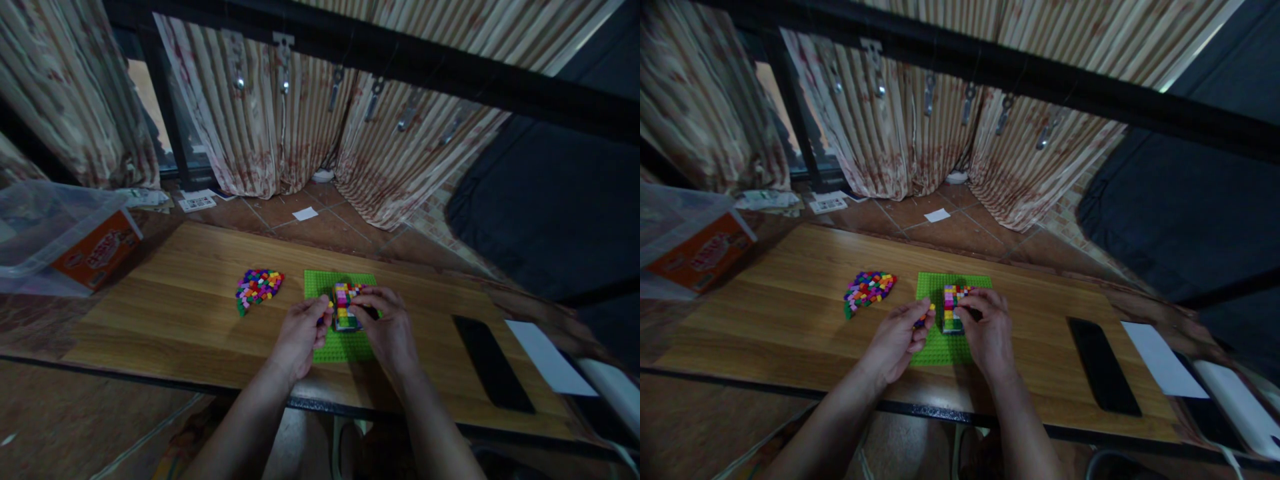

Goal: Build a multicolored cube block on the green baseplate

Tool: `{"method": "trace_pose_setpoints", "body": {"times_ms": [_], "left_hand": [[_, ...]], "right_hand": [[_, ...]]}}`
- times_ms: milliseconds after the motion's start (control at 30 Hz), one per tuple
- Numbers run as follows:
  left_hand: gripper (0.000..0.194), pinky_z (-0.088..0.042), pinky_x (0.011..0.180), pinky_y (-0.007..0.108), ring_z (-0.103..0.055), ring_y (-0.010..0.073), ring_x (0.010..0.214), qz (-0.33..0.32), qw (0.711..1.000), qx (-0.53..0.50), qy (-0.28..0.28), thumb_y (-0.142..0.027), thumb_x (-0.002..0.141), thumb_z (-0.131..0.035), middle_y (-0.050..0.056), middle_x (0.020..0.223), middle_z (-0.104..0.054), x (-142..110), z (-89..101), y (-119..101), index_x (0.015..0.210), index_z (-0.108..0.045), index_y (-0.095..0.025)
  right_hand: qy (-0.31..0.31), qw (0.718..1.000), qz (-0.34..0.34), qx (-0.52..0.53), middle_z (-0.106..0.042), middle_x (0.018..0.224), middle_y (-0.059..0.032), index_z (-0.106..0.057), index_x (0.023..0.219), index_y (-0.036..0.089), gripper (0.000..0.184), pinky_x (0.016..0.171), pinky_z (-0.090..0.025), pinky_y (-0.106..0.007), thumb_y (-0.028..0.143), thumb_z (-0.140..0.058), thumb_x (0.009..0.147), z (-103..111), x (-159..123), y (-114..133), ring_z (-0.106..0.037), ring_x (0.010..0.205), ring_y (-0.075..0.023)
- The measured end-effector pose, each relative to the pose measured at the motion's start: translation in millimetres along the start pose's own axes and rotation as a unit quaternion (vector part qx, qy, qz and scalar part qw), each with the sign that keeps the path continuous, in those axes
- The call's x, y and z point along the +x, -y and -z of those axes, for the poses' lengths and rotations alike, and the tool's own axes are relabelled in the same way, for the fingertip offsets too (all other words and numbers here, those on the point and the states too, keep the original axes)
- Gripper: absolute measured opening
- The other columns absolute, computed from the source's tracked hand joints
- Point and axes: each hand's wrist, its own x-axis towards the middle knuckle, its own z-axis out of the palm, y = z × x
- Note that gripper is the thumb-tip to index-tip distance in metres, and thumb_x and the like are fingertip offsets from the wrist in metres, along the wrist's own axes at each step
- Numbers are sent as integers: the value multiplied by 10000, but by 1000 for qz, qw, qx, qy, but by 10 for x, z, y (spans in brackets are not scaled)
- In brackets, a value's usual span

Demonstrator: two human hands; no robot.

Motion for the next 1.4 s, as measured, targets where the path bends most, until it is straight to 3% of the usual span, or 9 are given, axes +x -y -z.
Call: {"method": "trace_pose_setpoints", "body": {"times_ms": [133,300,667,833,1033,1233,1400], "left_hand": [[306,-113,357,139,-289,-10,393,0,1000,1,-2,-381,688,-719,-40,587,-475,3,5,8,697,-570,-114],[315,-115,356,140,-297,-7,395,1,1000,-1,-1,-391,678,-725,-41,582,-472,7,7,-3,698,-575,-115],[354,-114,365,147,-304,-2,402,-1,1000,-3,-2,-408,626,-772,-46,564,-466,1,1,-7,694,-582,-118],[346,-112,370,153,-295,-5,402,-5,1000,2,1,-412,648,-761,-47,575,-467,-1,-6,9,697,-592,-113],[354,-110,370,152,-283,-6,406,-12,1000,9,5,-419,656,-756,-51,574,-452,-12,-19,17,732,-615,-104],[334,-110,365,152,-288,-1,408,2,1000,-3,27,-390,660,-758,-49,573,-458,-17,-33,21,685,-561,-122],[347,-104,366,151,-282,-3,410,17,998,-2,59,-398,654,-764,-50,588,-461,-47,-44,-2,686,-555,-123]], "right_hand": [[-18,1000,-11,16,-648,929,-37,-713,739,254,30,840,-460,-390,280,-706,753,-31,-4,-10,-596,917,-217],[-27,999,27,-12,-658,947,-40,-731,775,262,50,857,-454,-393,261,-683,786,-11,-49,13,-588,939,-216],[-5,998,44,-48,-664,987,-58,-743,857,261,145,831,-477,-402,269,-598,864,20,-130,65,-573,948,-221],[-10,1000,25,-11,-656,1048,-60,-748,893,280,144,868,-478,-428,315,-612,858,38,-152,36,-588,987,-225],[-71,996,9,59,-670,1053,-57,-720,989,268,176,906,-482,-424,293,-585,879,73,-156,126,-611,1007,-209],[11,994,19,109,-662,1095,-44,-709,1031,294,200,935,-473,-408,304,-645,841,27,-153,340,-597,1056,-207],[15,992,19,122,-676,994,-26,-727,906,294,111,897,-482,-390,306,-629,855,-22,-141,334,-614,980,-193]]}}
